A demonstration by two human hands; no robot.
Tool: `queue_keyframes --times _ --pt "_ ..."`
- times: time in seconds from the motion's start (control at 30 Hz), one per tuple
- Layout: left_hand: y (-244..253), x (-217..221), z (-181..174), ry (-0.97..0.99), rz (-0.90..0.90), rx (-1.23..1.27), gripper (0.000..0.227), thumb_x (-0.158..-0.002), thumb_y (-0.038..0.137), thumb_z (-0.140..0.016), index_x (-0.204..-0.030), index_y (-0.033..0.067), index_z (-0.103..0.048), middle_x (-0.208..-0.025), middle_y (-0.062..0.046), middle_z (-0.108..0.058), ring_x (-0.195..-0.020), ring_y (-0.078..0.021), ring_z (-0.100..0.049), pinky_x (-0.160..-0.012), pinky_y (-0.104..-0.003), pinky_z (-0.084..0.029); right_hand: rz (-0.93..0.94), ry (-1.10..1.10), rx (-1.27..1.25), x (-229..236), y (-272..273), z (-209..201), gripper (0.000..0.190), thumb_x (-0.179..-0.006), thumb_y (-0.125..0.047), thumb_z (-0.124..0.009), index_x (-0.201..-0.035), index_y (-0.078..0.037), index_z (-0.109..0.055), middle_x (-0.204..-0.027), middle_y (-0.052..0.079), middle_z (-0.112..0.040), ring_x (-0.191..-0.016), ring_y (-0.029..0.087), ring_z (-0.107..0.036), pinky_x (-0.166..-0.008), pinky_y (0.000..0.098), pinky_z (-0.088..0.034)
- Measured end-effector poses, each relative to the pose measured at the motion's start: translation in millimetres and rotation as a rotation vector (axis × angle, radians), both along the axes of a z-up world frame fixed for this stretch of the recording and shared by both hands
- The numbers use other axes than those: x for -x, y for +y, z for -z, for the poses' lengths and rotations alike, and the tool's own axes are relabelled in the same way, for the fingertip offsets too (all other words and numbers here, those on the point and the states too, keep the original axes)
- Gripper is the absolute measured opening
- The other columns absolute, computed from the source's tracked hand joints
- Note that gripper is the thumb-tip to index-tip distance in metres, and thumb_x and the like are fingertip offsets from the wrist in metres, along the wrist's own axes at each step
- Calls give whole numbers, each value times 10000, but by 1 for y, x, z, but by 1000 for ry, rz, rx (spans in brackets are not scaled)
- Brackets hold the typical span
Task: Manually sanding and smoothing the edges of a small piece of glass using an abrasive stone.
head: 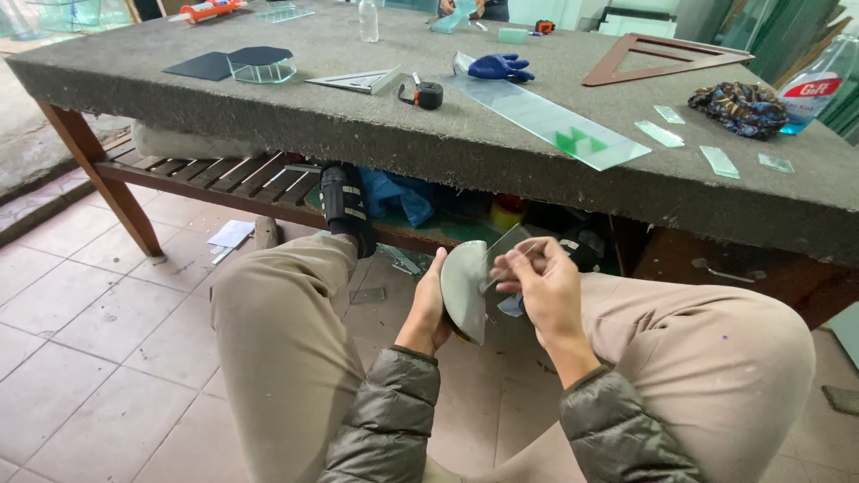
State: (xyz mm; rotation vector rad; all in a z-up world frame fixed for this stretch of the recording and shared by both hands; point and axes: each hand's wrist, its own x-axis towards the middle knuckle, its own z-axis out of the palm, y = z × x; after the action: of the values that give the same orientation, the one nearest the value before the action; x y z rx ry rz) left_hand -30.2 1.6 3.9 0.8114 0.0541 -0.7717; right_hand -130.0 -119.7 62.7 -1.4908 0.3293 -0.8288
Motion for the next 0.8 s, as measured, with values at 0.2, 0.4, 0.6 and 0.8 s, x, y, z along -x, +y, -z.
queue_keyframes --times 0.2,0.4,0.6,0.8 --pt "1 -2 -9 12 65 -52 794 -949 766 -662 -1267 50 -791 -1093 -266 -825 -874 -402 -823 -839 -718 -636 281 -103 -108 11 -24 -26 115 -1050 -110 -696 -1086 -133 -589 -948 157 -818 -736 216 -817 -527 288 -644" --pt "2 -29 6 83 10 -59 770 -1008 786 -551 -1179 69 -774 -985 -255 -806 -723 -399 -786 -725 -708 -637 198 1 -36 -2 -53 -38 99 -1004 -127 -759 -1081 -69 -737 -863 193 -816 -651 232 -789 -461 303 -610" --pt "32 -71 30 150 -78 -121 647 -1113 665 -428 -1535 213 -617 -1093 -178 -705 -865 -311 -678 -693 -562 -537 302 283 -102 20 -144 -23 190 -1104 -205 -672 -1117 -74 -809 -754 40 -610 -558 115 -443 -477 270 -321" --pt "25 -176 105 333 -117 -360 679 -1128 741 -480 -1473 196 -691 -1073 -223 -717 -864 -397 -640 -782 -589 -515 601 555 102 34 -275 -43 325 -1114 -271 -600 -1260 -142 -860 -799 31 -588 -639 167 -437 -535 340 -381"
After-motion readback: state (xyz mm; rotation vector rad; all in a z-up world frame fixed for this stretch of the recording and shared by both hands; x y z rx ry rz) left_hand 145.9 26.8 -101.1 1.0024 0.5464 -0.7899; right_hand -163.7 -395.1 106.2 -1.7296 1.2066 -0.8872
